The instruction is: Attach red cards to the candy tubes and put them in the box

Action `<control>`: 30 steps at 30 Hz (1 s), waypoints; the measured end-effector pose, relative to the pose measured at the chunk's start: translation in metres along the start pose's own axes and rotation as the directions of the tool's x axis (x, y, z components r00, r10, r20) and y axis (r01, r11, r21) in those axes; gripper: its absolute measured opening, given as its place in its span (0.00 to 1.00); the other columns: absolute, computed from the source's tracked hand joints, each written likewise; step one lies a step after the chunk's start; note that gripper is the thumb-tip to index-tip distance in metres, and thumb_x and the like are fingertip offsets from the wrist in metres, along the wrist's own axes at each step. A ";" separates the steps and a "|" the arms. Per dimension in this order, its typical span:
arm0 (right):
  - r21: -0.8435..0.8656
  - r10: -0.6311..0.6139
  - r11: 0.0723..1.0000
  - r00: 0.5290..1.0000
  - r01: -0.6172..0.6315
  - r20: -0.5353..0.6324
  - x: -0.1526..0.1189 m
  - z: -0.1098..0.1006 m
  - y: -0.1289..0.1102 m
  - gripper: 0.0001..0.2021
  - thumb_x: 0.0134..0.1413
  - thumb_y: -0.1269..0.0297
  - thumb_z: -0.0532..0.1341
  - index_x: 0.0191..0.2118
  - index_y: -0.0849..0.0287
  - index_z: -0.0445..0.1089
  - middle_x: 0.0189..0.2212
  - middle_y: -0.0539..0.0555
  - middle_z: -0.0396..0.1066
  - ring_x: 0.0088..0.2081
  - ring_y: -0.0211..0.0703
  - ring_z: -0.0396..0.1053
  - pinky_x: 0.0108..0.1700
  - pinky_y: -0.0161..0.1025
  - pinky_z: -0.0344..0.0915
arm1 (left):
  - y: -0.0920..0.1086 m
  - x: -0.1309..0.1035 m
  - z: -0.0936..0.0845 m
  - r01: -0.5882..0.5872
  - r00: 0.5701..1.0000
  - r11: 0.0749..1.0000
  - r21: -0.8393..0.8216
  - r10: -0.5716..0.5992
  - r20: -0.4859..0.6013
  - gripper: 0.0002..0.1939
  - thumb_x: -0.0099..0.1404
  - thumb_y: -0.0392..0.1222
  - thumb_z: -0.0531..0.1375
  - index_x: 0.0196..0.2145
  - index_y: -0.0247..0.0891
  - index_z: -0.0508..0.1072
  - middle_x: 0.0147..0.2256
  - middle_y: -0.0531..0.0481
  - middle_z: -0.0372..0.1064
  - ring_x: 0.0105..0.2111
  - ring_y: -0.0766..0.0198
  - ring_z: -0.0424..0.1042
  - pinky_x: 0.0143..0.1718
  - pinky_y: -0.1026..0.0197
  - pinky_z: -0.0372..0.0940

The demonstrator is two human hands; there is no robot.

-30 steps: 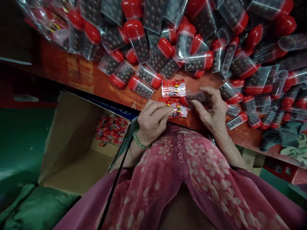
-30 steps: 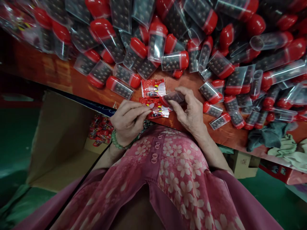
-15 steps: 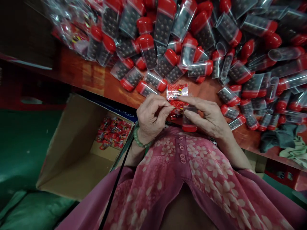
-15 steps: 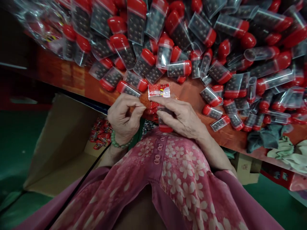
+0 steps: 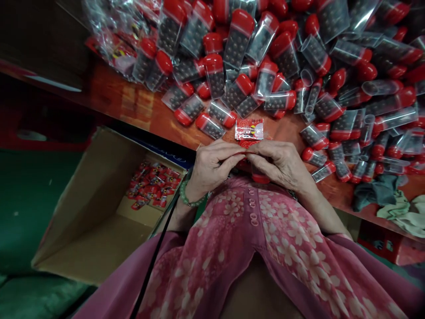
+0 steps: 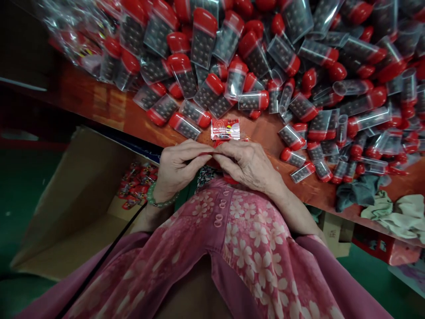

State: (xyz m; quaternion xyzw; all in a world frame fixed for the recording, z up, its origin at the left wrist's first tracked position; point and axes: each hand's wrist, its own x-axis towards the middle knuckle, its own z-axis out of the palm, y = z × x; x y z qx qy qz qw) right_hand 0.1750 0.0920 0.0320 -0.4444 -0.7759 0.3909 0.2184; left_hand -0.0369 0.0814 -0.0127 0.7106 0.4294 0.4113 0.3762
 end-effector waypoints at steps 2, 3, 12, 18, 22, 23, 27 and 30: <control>-0.031 0.010 0.999 1.000 -0.009 0.022 0.000 0.001 0.000 0.13 0.71 0.60 0.58 0.44 0.57 0.80 0.34 0.52 0.81 0.33 0.39 0.76 0.38 0.36 0.68 | -0.001 0.000 -0.001 0.035 0.999 0.999 -0.033 -0.034 0.018 0.07 0.70 0.39 0.65 0.38 0.40 0.85 0.37 0.49 0.84 0.35 0.64 0.81 0.41 0.60 0.75; -0.046 0.013 0.999 0.999 -0.011 0.031 0.000 0.001 0.000 0.13 0.71 0.60 0.58 0.44 0.57 0.80 0.34 0.53 0.81 0.33 0.39 0.76 0.37 0.36 0.68 | -0.001 -0.001 -0.001 0.050 0.999 0.998 -0.045 -0.050 0.016 0.06 0.69 0.38 0.66 0.37 0.39 0.85 0.36 0.49 0.84 0.34 0.64 0.81 0.39 0.61 0.74; 0.119 0.168 0.981 0.975 -0.152 -0.144 -0.012 -0.017 0.009 0.11 0.63 0.57 0.68 0.47 0.53 0.81 0.35 0.50 0.82 0.34 0.40 0.78 0.39 0.38 0.73 | -0.004 -0.002 0.003 0.152 0.972 0.978 -0.144 -0.175 -0.158 0.08 0.59 0.42 0.74 0.27 0.39 0.82 0.27 0.52 0.81 0.26 0.68 0.76 0.29 0.65 0.69; 0.426 0.288 0.901 0.848 -0.082 -0.445 -0.024 -0.020 0.009 0.11 0.57 0.56 0.73 0.45 0.47 0.80 0.33 0.47 0.79 0.31 0.41 0.78 0.36 0.41 0.78 | -0.002 0.002 0.006 -0.075 0.975 0.997 -0.010 0.072 -0.210 0.08 0.60 0.41 0.74 0.29 0.37 0.81 0.27 0.52 0.80 0.25 0.69 0.74 0.30 0.64 0.66; 0.449 0.264 0.893 0.815 -0.006 -0.515 -0.025 -0.014 0.005 0.12 0.55 0.55 0.75 0.44 0.47 0.79 0.35 0.48 0.79 0.34 0.42 0.79 0.37 0.43 0.80 | -0.001 0.002 0.007 -0.055 0.984 0.998 0.005 0.055 -0.171 0.11 0.60 0.46 0.74 0.29 0.38 0.81 0.27 0.52 0.80 0.25 0.69 0.74 0.29 0.64 0.66; 0.446 0.248 0.895 0.824 0.006 -0.510 -0.025 -0.012 0.005 0.12 0.55 0.56 0.75 0.44 0.47 0.79 0.36 0.48 0.79 0.35 0.42 0.79 0.38 0.43 0.80 | -0.001 0.003 0.008 -0.045 0.986 0.999 0.002 0.044 -0.162 0.11 0.61 0.47 0.74 0.29 0.38 0.81 0.27 0.51 0.80 0.26 0.68 0.74 0.29 0.63 0.66; 0.386 0.205 0.922 0.860 -0.010 -0.467 -0.027 -0.009 0.010 0.11 0.56 0.60 0.75 0.44 0.47 0.80 0.37 0.48 0.80 0.36 0.42 0.79 0.40 0.41 0.78 | -0.003 0.002 0.009 -0.069 0.986 0.997 -0.033 0.063 -0.156 0.11 0.61 0.46 0.74 0.29 0.37 0.80 0.27 0.51 0.80 0.26 0.68 0.75 0.30 0.64 0.67; 0.326 0.196 0.944 0.879 -0.050 -0.434 -0.029 -0.013 0.013 0.09 0.58 0.59 0.73 0.44 0.46 0.81 0.37 0.48 0.80 0.35 0.42 0.78 0.39 0.42 0.77 | -0.005 0.000 0.009 -0.072 0.989 0.997 -0.013 0.069 -0.130 0.11 0.62 0.46 0.73 0.30 0.37 0.80 0.28 0.51 0.80 0.27 0.67 0.76 0.32 0.63 0.68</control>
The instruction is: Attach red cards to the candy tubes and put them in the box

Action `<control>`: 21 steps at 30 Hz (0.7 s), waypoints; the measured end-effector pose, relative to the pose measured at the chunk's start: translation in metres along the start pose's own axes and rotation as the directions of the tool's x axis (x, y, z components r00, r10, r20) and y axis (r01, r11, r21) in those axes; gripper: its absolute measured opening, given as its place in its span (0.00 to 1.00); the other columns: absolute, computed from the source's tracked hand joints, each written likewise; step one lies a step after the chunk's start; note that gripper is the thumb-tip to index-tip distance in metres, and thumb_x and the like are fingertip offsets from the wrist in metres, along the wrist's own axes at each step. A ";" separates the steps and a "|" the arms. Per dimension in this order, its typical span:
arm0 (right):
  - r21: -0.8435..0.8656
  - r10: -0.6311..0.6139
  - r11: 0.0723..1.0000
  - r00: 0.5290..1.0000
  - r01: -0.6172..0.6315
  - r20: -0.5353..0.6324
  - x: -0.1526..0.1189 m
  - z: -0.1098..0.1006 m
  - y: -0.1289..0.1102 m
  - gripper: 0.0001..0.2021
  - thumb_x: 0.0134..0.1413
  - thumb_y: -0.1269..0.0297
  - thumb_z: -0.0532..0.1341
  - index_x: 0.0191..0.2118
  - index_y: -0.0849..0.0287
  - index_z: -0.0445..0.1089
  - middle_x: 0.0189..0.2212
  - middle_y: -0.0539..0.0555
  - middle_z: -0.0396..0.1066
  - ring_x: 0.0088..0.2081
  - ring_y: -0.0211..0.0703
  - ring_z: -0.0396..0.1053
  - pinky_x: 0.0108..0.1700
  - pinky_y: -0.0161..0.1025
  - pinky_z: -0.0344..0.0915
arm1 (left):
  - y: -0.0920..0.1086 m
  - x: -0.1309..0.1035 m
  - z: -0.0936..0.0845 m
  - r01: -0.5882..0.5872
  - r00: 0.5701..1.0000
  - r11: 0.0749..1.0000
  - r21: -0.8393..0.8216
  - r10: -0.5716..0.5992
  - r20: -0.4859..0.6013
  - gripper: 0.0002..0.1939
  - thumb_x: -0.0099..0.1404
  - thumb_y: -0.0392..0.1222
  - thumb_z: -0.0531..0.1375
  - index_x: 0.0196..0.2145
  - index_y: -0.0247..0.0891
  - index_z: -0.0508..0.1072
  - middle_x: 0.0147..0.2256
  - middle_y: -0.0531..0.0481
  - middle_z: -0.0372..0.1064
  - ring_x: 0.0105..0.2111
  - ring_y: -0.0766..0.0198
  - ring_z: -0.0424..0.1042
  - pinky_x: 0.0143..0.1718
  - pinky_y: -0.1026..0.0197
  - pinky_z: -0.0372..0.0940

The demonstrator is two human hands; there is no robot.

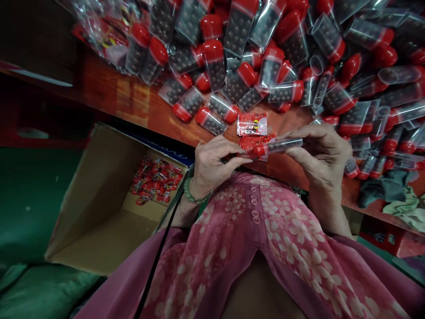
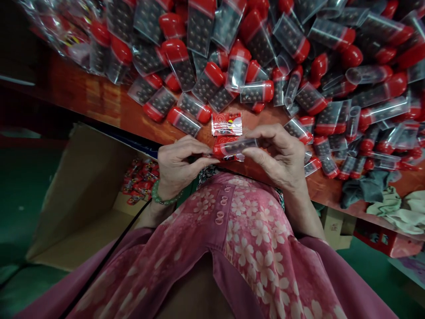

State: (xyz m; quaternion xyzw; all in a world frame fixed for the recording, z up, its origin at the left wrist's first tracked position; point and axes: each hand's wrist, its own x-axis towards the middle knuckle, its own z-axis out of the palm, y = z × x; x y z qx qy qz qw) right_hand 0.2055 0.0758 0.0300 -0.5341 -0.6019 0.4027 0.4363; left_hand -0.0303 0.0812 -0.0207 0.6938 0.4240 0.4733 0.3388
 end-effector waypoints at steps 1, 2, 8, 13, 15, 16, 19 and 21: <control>-0.021 0.003 1.000 1.000 -0.003 0.026 0.000 -0.002 -0.001 0.08 0.58 0.59 0.73 0.44 0.45 0.81 0.36 0.48 0.80 0.34 0.42 0.78 0.39 0.42 0.77 | 0.000 -0.001 0.000 -0.002 1.000 1.000 0.013 0.002 0.009 0.10 0.62 0.45 0.73 0.30 0.37 0.80 0.28 0.51 0.80 0.27 0.67 0.76 0.32 0.63 0.68; -0.041 0.008 0.999 0.998 -0.005 0.059 0.001 -0.004 -0.003 0.08 0.58 0.58 0.73 0.44 0.45 0.81 0.36 0.48 0.80 0.34 0.42 0.77 0.39 0.43 0.77 | 0.000 -0.002 0.000 -0.010 1.000 1.000 0.027 0.010 0.017 0.09 0.63 0.44 0.72 0.30 0.37 0.80 0.28 0.51 0.80 0.28 0.67 0.76 0.33 0.63 0.68; -0.153 0.043 0.988 0.974 -0.009 0.223 0.006 -0.013 -0.014 0.08 0.58 0.55 0.73 0.42 0.47 0.81 0.33 0.48 0.81 0.33 0.43 0.77 0.39 0.43 0.76 | 0.003 -0.004 0.001 -0.087 0.993 0.991 0.098 0.078 0.090 0.07 0.64 0.39 0.71 0.32 0.35 0.79 0.28 0.51 0.80 0.28 0.68 0.73 0.33 0.64 0.66; -0.153 0.072 0.988 0.952 -0.027 0.298 0.011 -0.010 -0.011 0.08 0.60 0.55 0.71 0.42 0.49 0.81 0.34 0.49 0.82 0.34 0.43 0.78 0.39 0.41 0.75 | 0.006 -0.005 0.001 -0.006 0.983 0.998 0.061 -0.005 0.186 0.11 0.65 0.47 0.71 0.31 0.36 0.80 0.28 0.51 0.79 0.27 0.67 0.72 0.32 0.64 0.66; -0.128 0.099 0.990 0.941 -0.061 0.322 0.012 -0.007 -0.009 0.09 0.60 0.56 0.71 0.43 0.52 0.81 0.36 0.50 0.83 0.35 0.43 0.79 0.40 0.41 0.76 | 0.006 -0.006 0.000 0.059 0.968 0.996 0.059 -0.072 0.241 0.14 0.66 0.51 0.70 0.32 0.37 0.81 0.28 0.50 0.79 0.28 0.67 0.73 0.32 0.64 0.66; -0.100 0.117 0.991 0.938 -0.089 0.327 0.013 -0.005 -0.008 0.09 0.60 0.56 0.71 0.44 0.52 0.81 0.36 0.50 0.83 0.36 0.43 0.80 0.40 0.41 0.76 | 0.007 -0.006 -0.001 0.101 0.957 0.994 0.051 -0.110 0.267 0.15 0.66 0.53 0.69 0.33 0.37 0.82 0.29 0.49 0.80 0.28 0.66 0.74 0.32 0.63 0.67; -0.029 0.158 0.987 0.928 -0.157 0.338 0.014 -0.001 -0.007 0.08 0.61 0.58 0.71 0.44 0.53 0.80 0.38 0.50 0.84 0.37 0.43 0.81 0.41 0.40 0.76 | 0.008 -0.006 -0.005 0.246 0.915 0.969 -0.032 -0.221 0.338 0.18 0.67 0.55 0.68 0.40 0.36 0.83 0.36 0.44 0.83 0.34 0.63 0.80 0.38 0.62 0.71; -0.047 0.165 0.986 0.921 -0.159 0.354 0.014 0.001 -0.007 0.07 0.61 0.59 0.71 0.42 0.53 0.80 0.37 0.49 0.84 0.37 0.41 0.80 0.42 0.39 0.75 | 0.009 -0.005 -0.006 0.309 0.891 0.948 -0.071 -0.262 0.371 0.18 0.67 0.55 0.68 0.43 0.35 0.83 0.40 0.43 0.84 0.37 0.61 0.81 0.41 0.62 0.73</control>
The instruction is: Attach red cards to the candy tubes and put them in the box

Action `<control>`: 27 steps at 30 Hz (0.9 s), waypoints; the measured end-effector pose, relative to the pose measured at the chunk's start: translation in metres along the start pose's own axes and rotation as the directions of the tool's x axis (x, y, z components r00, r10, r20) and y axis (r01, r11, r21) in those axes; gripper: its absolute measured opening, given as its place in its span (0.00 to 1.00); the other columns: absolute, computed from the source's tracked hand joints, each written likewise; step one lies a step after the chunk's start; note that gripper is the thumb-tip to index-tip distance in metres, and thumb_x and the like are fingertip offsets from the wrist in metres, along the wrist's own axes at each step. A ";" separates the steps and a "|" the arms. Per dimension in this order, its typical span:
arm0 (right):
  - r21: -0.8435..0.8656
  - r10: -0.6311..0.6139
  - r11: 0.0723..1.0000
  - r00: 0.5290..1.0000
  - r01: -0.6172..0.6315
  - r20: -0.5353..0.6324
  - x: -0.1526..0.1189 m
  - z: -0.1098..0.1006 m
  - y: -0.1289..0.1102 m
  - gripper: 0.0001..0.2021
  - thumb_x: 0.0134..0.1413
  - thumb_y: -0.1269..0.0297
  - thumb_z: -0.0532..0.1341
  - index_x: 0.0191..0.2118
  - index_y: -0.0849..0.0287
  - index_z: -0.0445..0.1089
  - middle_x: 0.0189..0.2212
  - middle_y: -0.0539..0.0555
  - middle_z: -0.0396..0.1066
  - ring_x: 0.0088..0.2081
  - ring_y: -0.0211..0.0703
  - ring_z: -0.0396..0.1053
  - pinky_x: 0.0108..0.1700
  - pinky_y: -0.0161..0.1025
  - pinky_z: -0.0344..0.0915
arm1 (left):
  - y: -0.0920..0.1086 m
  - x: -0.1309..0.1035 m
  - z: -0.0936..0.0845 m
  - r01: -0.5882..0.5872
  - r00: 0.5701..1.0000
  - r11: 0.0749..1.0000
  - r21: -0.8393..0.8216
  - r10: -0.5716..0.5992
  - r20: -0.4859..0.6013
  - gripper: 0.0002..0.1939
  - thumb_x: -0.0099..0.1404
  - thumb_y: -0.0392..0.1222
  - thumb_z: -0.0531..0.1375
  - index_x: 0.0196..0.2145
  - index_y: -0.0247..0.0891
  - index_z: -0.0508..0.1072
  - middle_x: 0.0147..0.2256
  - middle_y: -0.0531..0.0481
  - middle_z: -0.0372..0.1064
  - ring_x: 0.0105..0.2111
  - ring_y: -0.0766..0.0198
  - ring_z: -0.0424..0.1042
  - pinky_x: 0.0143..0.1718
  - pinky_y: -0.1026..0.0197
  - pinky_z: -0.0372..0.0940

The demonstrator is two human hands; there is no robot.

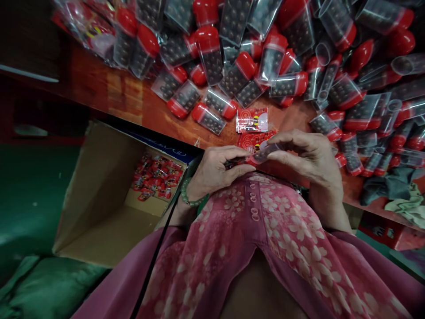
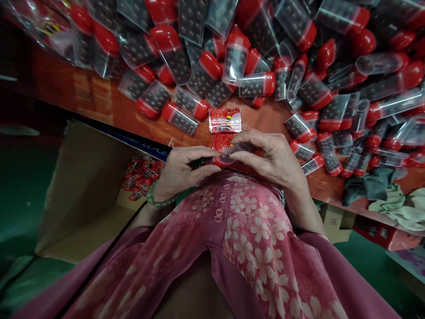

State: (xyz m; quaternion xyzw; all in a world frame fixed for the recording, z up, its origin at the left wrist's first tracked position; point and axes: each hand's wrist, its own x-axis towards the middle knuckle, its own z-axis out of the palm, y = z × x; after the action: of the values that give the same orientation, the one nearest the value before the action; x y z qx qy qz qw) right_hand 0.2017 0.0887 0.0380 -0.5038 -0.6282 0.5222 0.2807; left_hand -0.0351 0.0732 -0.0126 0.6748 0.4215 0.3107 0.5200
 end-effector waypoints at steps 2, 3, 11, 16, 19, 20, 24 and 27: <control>-0.020 0.019 1.000 1.000 -0.019 -0.014 0.000 0.003 0.001 0.08 0.60 0.58 0.72 0.42 0.54 0.80 0.36 0.49 0.83 0.35 0.40 0.79 0.41 0.38 0.73 | 0.002 0.001 -0.001 0.033 0.999 0.999 0.004 -0.033 0.008 0.17 0.69 0.53 0.66 0.43 0.35 0.83 0.40 0.44 0.84 0.38 0.61 0.82 0.42 0.62 0.72; -0.010 0.034 0.999 0.999 -0.034 -0.032 0.000 0.004 0.002 0.09 0.60 0.57 0.71 0.42 0.55 0.80 0.36 0.49 0.83 0.34 0.40 0.79 0.40 0.38 0.73 | 0.002 0.002 0.000 0.047 0.999 0.999 0.016 -0.047 0.010 0.17 0.70 0.53 0.66 0.43 0.35 0.83 0.40 0.44 0.84 0.37 0.62 0.81 0.41 0.62 0.72; 0.073 0.078 0.994 0.995 -0.082 0.056 0.002 0.009 0.012 0.09 0.57 0.56 0.73 0.39 0.55 0.80 0.31 0.48 0.80 0.30 0.38 0.75 0.33 0.35 0.70 | 0.009 0.012 0.003 -0.056 0.996 0.994 0.091 0.049 0.075 0.21 0.77 0.48 0.54 0.36 0.33 0.82 0.33 0.45 0.82 0.31 0.64 0.79 0.36 0.65 0.69; 0.317 0.169 0.938 0.983 -0.138 -0.073 0.002 0.015 0.019 0.13 0.55 0.53 0.74 0.39 0.54 0.77 0.32 0.48 0.80 0.30 0.38 0.77 0.34 0.36 0.76 | 0.006 0.009 -0.014 0.105 0.994 0.993 -0.058 -0.103 0.031 0.23 0.72 0.56 0.62 0.52 0.35 0.81 0.46 0.41 0.83 0.43 0.57 0.83 0.43 0.61 0.75; 0.362 0.220 0.916 0.971 -0.172 -0.094 0.004 0.019 0.021 0.15 0.53 0.52 0.75 0.39 0.54 0.75 0.30 0.47 0.79 0.29 0.37 0.77 0.32 0.36 0.78 | 0.005 0.009 -0.018 0.145 0.989 0.987 -0.066 -0.145 0.003 0.26 0.60 0.56 0.73 0.49 0.37 0.82 0.40 0.44 0.84 0.36 0.59 0.82 0.37 0.62 0.75; 0.366 0.224 0.914 0.969 -0.173 -0.101 0.004 0.019 0.021 0.15 0.54 0.52 0.74 0.39 0.54 0.75 0.30 0.47 0.79 0.29 0.37 0.78 0.32 0.36 0.78 | 0.006 0.010 -0.017 0.154 0.988 0.986 -0.057 -0.155 -0.023 0.23 0.59 0.55 0.74 0.46 0.38 0.83 0.37 0.47 0.84 0.32 0.61 0.81 0.34 0.64 0.73; 0.351 0.198 0.925 0.973 -0.146 -0.117 0.005 0.018 0.019 0.15 0.56 0.50 0.73 0.41 0.53 0.74 0.30 0.48 0.79 0.29 0.38 0.79 0.33 0.36 0.79 | 0.010 0.016 -0.009 0.204 0.971 0.973 -0.108 -0.215 -0.101 0.16 0.63 0.53 0.71 0.39 0.38 0.84 0.29 0.51 0.81 0.25 0.67 0.75 0.27 0.66 0.68; 0.363 0.210 0.921 0.966 -0.144 -0.149 0.004 0.016 0.017 0.17 0.55 0.47 0.73 0.40 0.53 0.72 0.30 0.48 0.79 0.29 0.40 0.79 0.34 0.38 0.80 | 0.010 0.020 -0.004 0.205 0.955 0.946 -0.253 -0.250 -0.162 0.26 0.60 0.55 0.73 0.52 0.40 0.80 0.38 0.47 0.83 0.35 0.61 0.81 0.38 0.63 0.75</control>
State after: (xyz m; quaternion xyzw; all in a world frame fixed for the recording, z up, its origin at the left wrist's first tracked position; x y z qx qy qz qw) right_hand 0.1925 0.0859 0.0162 -0.5475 -0.4484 0.5994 0.3740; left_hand -0.0274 0.0919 -0.0023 0.5226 0.5056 0.3594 0.5849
